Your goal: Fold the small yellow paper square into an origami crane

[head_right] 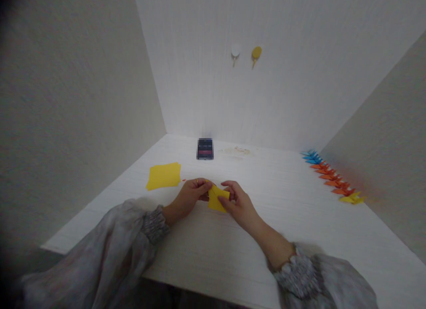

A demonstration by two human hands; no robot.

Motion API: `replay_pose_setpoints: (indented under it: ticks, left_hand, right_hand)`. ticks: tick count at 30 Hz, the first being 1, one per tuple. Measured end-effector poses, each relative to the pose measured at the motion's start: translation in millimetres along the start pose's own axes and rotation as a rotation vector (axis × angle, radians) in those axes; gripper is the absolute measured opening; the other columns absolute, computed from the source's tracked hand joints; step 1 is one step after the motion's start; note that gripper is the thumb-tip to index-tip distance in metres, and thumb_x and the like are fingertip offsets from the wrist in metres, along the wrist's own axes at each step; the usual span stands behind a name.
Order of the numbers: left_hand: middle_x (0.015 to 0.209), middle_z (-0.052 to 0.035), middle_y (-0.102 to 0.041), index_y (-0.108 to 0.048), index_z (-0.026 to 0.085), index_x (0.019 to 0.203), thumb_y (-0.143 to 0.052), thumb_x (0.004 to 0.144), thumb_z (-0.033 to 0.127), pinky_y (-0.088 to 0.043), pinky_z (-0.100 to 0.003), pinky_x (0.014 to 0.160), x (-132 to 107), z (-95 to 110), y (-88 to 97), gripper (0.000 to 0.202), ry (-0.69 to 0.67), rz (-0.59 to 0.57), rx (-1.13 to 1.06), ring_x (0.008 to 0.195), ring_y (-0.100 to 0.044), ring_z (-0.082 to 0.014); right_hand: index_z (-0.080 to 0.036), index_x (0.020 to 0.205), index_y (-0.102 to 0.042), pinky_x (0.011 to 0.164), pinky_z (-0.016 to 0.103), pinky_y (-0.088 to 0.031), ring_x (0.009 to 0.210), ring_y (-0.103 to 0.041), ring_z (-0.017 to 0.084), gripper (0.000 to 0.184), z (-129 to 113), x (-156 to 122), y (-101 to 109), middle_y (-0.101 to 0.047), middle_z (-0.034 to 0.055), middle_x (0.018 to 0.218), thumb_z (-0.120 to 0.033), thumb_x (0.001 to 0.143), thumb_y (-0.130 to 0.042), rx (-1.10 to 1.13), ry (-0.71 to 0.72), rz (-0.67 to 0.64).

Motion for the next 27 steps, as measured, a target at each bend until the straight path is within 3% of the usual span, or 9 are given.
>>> replay_pose_setpoints:
  ticks: [6,13,19,27]
  left_hand:
    - [0.071,-0.0051,-0.063,-0.059,0.012,0.073,-0.059,0.065,0.037,-0.046,-0.022,0.058,-2.2,0.2,-2.0,0.026,0.027,-0.033,-0.029,0.061,-0.059,-0.0114]
    - [0.075,-0.007,-0.065,-0.06,0.012,0.078,-0.058,0.067,0.032,-0.046,-0.021,0.056,-4.2,7.6,0.5,0.023,0.011,0.029,-0.037,0.064,-0.06,-0.0125]
    - [0.07,-0.0061,-0.065,-0.061,0.012,0.075,-0.059,0.066,0.03,-0.048,-0.022,0.055,-5.5,6.9,-2.0,0.021,-0.006,0.022,0.031,0.062,-0.061,-0.0131]
    - [0.069,-0.0064,-0.065,-0.062,0.011,0.074,-0.056,0.068,0.031,-0.049,-0.022,0.055,-6.5,4.3,-7.1,0.021,0.01,-0.033,0.047,0.062,-0.061,-0.013]
  right_hand:
    - [-0.023,0.093,-0.05,0.059,0.026,-0.043,0.065,-0.053,0.013,0.023,2.1,-2.0,0.6,-0.054,0.0005,0.074,-0.034,0.073,-0.054,0.052,-0.017,0.027]
    - [-0.023,0.102,-0.052,0.062,0.027,-0.043,0.068,-0.052,0.014,0.03,3.5,-2.8,2.9,-0.053,0.0018,0.075,-0.033,0.074,-0.052,0.015,0.005,-0.001]
    - [-0.022,0.112,-0.048,0.06,0.025,-0.042,0.065,-0.048,0.013,0.036,-9.9,-5.9,-5.0,-0.05,0.0003,0.071,-0.029,0.077,-0.048,-0.173,0.09,-0.084]
    - [-0.019,0.111,-0.051,0.057,0.025,-0.042,0.062,-0.05,0.013,0.035,-18.3,-5.9,-1.8,-0.054,0.0018,0.07,-0.029,0.078,-0.045,-0.341,0.169,-0.009]
Point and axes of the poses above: each hand's wrist, its own x-axis towards the middle knuckle, its own y-axis out of the back of the hand, z = x × y, the point moved 7 cm from there along x, towards the middle knuckle
